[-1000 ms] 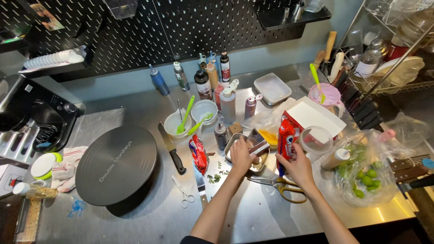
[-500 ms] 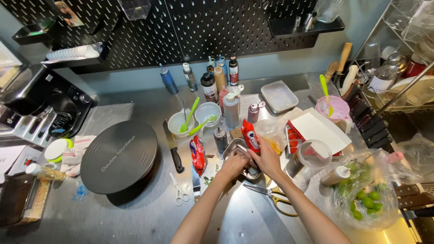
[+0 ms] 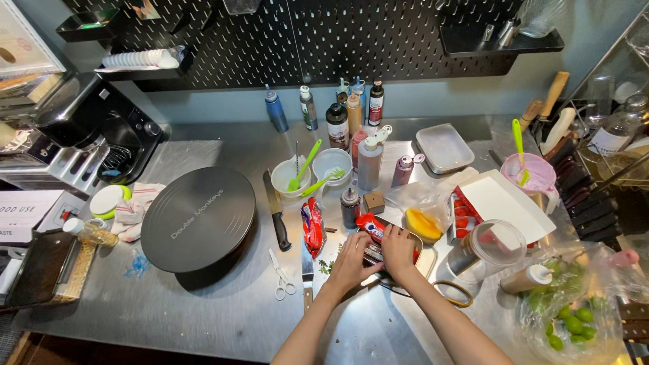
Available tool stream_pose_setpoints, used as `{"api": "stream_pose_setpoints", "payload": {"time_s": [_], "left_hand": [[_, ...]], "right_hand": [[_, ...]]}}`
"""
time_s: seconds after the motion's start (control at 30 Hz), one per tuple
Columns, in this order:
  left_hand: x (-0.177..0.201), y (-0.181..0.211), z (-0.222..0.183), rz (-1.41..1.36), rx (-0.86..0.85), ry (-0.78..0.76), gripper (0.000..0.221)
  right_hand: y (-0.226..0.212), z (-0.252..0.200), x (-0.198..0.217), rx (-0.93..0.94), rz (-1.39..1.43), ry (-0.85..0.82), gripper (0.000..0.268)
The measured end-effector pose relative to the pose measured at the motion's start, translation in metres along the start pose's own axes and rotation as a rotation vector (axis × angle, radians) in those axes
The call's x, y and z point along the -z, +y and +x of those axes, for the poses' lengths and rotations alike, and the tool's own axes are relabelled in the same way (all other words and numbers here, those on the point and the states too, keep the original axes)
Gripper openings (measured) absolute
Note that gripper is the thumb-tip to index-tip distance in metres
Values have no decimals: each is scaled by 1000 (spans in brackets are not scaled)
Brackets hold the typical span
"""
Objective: The person organizes and cleans dessert preparation items by discarding scraps into a bin, washing a plastic cup and spatula at a sink, and handling a tray of strawberries and a product box.
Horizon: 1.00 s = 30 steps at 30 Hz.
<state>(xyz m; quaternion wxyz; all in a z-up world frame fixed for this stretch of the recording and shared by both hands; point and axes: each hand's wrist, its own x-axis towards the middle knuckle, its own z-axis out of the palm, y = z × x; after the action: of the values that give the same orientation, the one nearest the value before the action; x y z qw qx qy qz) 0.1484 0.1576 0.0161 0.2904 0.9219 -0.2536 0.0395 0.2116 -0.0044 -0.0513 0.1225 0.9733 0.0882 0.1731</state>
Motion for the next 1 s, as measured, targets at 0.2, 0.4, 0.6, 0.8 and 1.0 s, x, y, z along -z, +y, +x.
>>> {"api": "stream_pose_setpoints", "payload": {"time_s": [0.2,0.4,0.6,0.8,1.0], "left_hand": [[11,11,27,121,75,45,74],[-16,-16,39,388,-103,142,73],[-42,-30,55,332,3,-77,95],[-29,2,57,393,129,-102,81],[22,3,12,49,592,557,26]], "right_hand": [[2,7,-8,63,-78,93,21],[23,-2,30,137,7,-28,35],[38,-22,26,100,163,-48,56],[46,-21,44,85,217,-82,56],[53,-26,66,7,364,-85,63]]}}
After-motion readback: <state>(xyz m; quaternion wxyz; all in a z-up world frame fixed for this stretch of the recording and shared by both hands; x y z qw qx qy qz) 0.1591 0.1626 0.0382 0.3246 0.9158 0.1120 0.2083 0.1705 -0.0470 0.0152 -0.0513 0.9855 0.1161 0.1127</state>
